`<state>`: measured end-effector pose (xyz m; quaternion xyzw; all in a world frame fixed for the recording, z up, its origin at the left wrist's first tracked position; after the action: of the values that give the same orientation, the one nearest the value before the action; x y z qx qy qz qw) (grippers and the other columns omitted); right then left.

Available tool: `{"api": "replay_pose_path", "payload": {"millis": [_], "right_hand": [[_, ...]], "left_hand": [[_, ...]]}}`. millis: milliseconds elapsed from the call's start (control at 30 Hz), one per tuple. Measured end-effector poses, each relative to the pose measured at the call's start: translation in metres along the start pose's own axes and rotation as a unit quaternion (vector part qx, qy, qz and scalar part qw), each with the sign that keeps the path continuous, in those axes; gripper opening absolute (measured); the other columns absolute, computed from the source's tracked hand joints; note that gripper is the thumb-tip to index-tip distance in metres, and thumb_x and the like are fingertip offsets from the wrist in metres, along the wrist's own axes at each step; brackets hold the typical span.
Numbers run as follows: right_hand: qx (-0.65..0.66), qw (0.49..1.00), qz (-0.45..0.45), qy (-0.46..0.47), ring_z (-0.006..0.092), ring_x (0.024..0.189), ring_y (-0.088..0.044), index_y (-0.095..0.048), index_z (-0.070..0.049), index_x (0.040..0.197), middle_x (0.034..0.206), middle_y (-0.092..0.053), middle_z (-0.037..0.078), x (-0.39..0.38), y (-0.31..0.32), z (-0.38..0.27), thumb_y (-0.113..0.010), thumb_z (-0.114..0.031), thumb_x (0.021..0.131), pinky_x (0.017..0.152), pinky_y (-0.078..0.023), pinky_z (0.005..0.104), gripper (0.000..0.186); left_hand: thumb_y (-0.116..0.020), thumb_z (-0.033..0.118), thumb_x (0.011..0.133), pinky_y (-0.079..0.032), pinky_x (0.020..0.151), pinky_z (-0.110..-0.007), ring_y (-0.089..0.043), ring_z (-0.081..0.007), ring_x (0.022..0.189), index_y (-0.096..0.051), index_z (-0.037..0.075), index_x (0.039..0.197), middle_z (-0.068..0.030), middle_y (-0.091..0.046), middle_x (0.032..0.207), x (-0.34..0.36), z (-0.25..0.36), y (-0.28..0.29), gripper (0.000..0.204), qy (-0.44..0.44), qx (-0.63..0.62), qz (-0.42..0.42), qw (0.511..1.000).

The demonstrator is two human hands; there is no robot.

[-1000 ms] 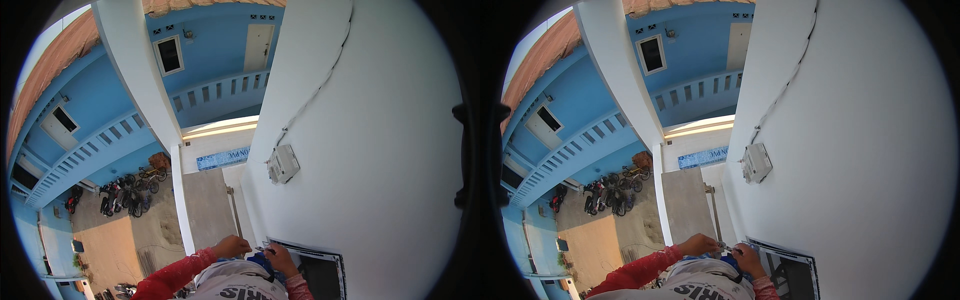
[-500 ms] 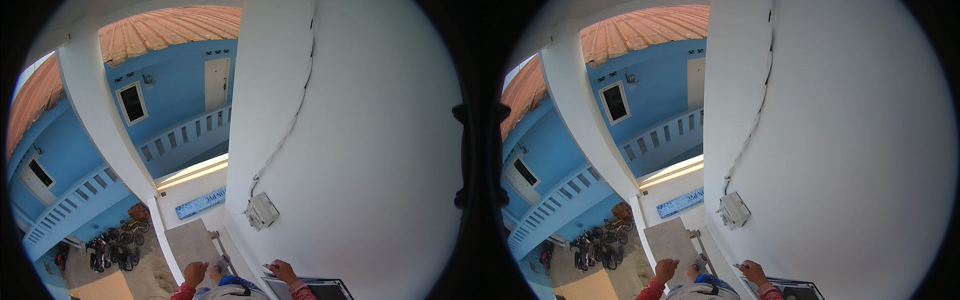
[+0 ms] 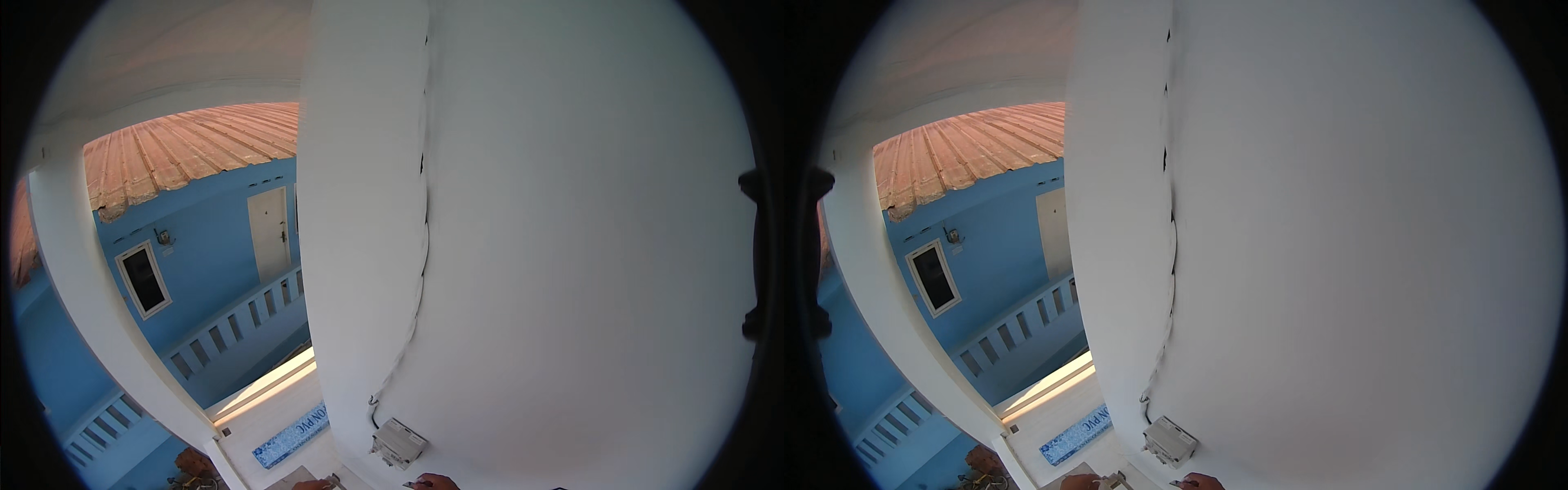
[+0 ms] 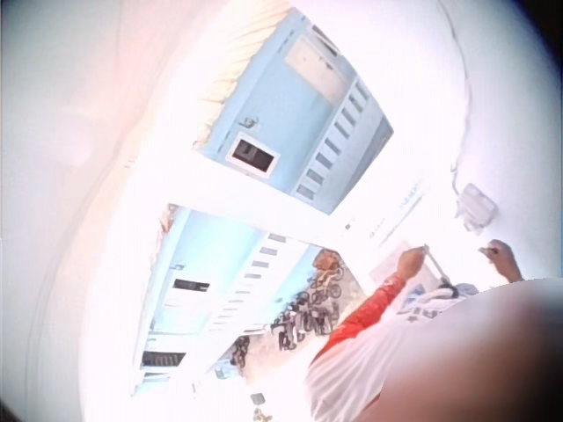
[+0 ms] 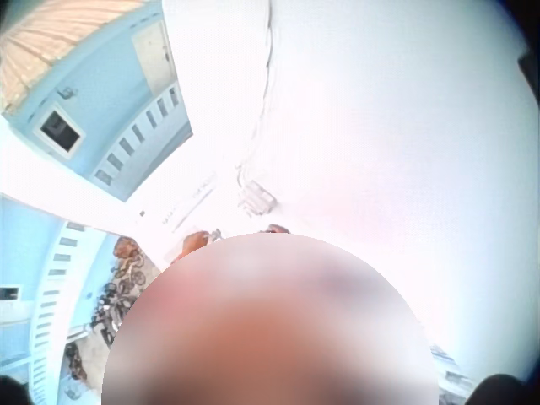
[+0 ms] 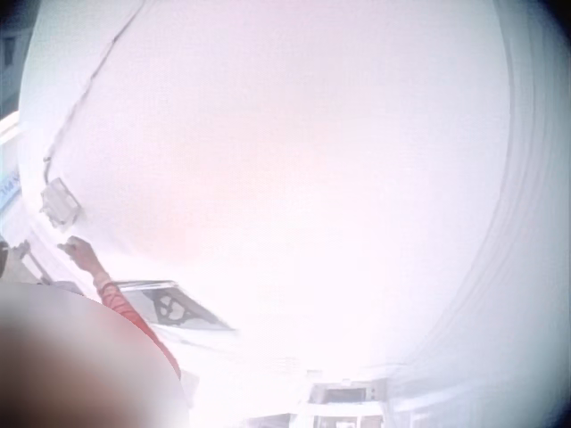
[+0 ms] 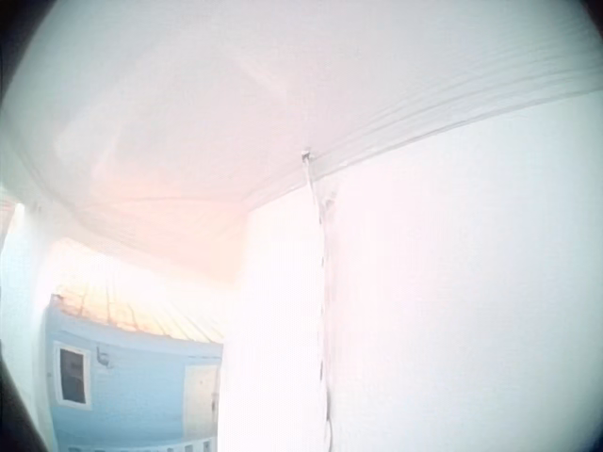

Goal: The person paints a white wall and window frame using a paintbrush and a small paint container. They apply white paint to the wall surface, around electrical conduits, and along the edges of a window frame while standing on a scaffold.

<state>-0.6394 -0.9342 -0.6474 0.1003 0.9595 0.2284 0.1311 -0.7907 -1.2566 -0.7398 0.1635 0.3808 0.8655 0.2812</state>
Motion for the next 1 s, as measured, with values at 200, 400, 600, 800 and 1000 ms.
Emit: {"api": "replay_pose_path", "payload": {"millis": [200,400,600,800,1000], "right_hand": [[-0.079,0.973,0.132,0.17,0.0222,0.085,-0.067,-0.072,-0.003,0.106,0.096,-0.071,0.013,-0.008,0.13,-0.184,-0.071,-0.021,0.094,0.076,-0.053,0.0347,0.022],[-0.315,0.826,0.371,0.284,0.0197,0.083,-0.069,-0.072,-0.006,0.105,0.092,-0.072,0.008,-0.08,0.223,-0.362,-0.076,-0.01,0.09,0.068,-0.054,0.0306,0.016],[-0.442,0.548,0.59,0.395,0.0177,0.079,-0.065,-0.067,0.0,0.11,0.095,-0.07,0.009,-0.103,0.301,-0.509,-0.066,-0.001,0.096,0.073,-0.052,0.0278,0.014],[-0.456,0.401,0.698,0.38,0.0195,0.092,-0.07,-0.069,-0.004,0.111,0.1,-0.074,0.009,-0.102,0.393,-0.628,-0.066,-0.02,0.098,0.084,-0.053,0.0308,0.02],[-0.549,0.293,0.707,0.337,0.0274,0.092,-0.069,-0.073,-0.007,0.105,0.098,-0.073,0.011,-0.098,0.454,-0.696,-0.065,-0.024,0.096,0.084,-0.053,0.0405,0.021]], "left_hand": [[-0.066,0.021,0.092,-0.052,0.089,-0.046,-0.065,-0.0366,0.1,-0.072,0.009,0.108,-0.0163,-0.07,0.103,0.087,0.034,-0.012,0.02,-0.087,-0.07,0.055,0.992],[-0.067,0.026,0.09,-0.039,0.109,-0.056,-0.048,-0.0423,0.129,-0.064,0.009,0.128,-0.0202,-0.052,0.142,0.17,0.096,-0.028,0.042,-0.346,-0.013,0.056,0.936],[-0.061,0.031,0.093,-0.028,0.119,-0.058,-0.035,-0.0446,0.143,-0.052,0.004,0.141,-0.0247,-0.038,0.155,0.234,0.095,-0.053,0.056,-0.464,-0.003,-0.026,0.885],[-0.057,0.039,0.097,-0.04,0.111,-0.056,-0.055,-0.0294,0.131,-0.065,0.01,0.126,-0.0148,-0.059,0.141,0.248,0.057,-0.081,0.042,-0.589,0.129,0.033,0.797],[-0.061,0.037,0.099,-0.021,0.123,-0.053,-0.027,-0.0369,0.152,-0.052,0.01,0.145,-0.0166,-0.035,0.162,0.243,0.016,-0.078,0.054,-0.529,0.043,0.09,0.843]]}}
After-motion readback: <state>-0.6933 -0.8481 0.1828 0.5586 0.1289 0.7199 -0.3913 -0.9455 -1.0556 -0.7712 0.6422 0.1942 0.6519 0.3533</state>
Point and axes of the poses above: each hand's wrist, its own x-axis towards the middle knuckle, its own y-axis out of the back of the hand, z = x × y, the point moved 1 cm from there along x, towards the middle knuckle
